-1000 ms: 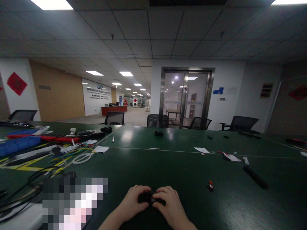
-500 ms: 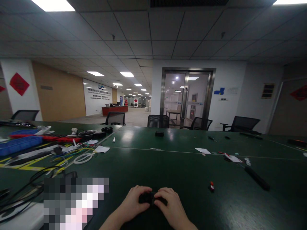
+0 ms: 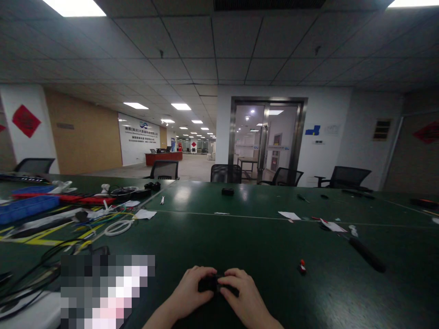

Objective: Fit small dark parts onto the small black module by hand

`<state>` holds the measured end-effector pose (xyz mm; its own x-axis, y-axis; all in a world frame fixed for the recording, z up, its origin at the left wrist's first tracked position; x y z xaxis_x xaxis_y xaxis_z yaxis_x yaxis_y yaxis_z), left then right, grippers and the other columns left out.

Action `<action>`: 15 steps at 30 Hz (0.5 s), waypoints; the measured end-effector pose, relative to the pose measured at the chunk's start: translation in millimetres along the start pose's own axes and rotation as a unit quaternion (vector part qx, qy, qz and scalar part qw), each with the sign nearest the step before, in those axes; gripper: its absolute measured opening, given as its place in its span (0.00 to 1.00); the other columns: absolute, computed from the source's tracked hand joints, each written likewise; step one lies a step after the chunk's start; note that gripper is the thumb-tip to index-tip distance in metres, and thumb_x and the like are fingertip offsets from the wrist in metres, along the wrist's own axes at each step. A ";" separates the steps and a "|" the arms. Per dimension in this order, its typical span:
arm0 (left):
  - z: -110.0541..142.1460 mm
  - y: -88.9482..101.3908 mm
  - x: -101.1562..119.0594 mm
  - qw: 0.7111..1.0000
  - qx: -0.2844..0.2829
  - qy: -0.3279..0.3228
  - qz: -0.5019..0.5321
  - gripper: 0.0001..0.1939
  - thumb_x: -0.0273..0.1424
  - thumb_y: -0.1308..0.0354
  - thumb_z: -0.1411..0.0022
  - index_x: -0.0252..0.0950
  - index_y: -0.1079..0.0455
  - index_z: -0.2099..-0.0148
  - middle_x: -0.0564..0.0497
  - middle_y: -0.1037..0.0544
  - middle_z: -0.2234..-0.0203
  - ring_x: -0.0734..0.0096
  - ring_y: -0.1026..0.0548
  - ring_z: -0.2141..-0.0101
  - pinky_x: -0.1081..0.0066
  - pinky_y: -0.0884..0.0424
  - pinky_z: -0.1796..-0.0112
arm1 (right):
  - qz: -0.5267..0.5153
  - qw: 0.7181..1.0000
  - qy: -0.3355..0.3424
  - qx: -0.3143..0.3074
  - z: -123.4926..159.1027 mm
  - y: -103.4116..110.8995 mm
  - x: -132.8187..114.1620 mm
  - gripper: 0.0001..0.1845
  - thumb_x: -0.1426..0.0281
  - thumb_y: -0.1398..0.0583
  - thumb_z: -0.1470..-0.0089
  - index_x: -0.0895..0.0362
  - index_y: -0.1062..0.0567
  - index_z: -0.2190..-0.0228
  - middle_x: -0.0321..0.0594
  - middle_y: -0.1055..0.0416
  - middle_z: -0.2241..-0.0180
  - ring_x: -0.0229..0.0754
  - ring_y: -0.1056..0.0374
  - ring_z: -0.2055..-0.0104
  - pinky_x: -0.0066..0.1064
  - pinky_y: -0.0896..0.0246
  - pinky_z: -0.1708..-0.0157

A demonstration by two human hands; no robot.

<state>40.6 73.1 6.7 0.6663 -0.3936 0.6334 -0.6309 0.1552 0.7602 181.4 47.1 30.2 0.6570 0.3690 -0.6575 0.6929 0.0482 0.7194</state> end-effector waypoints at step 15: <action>-0.9 -1.6 -2.9 1.000 0.008 -0.005 -0.002 0.27 0.28 0.42 0.52 0.40 0.35 0.47 0.50 0.26 0.57 0.62 0.30 0.56 0.65 0.39 0.52 | -0.003 1.000 -0.015 -0.017 1.6 -3.0 4.2 0.16 0.71 0.41 0.53 0.42 0.24 0.62 0.35 0.31 0.55 0.45 0.37 0.50 0.39 0.47 0.50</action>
<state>40.1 74.8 3.7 0.6646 -0.4036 0.6288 -0.6351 0.1382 0.7600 182.6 47.0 25.0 0.6615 0.3401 -0.6684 0.6873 0.0814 0.7218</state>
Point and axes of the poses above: each hand's wrist, its own z-axis away from the middle knuckle, its own y-axis out of the back of the hand, x = y × z, the point moved 8 cm from there along -z, towards the middle knuckle
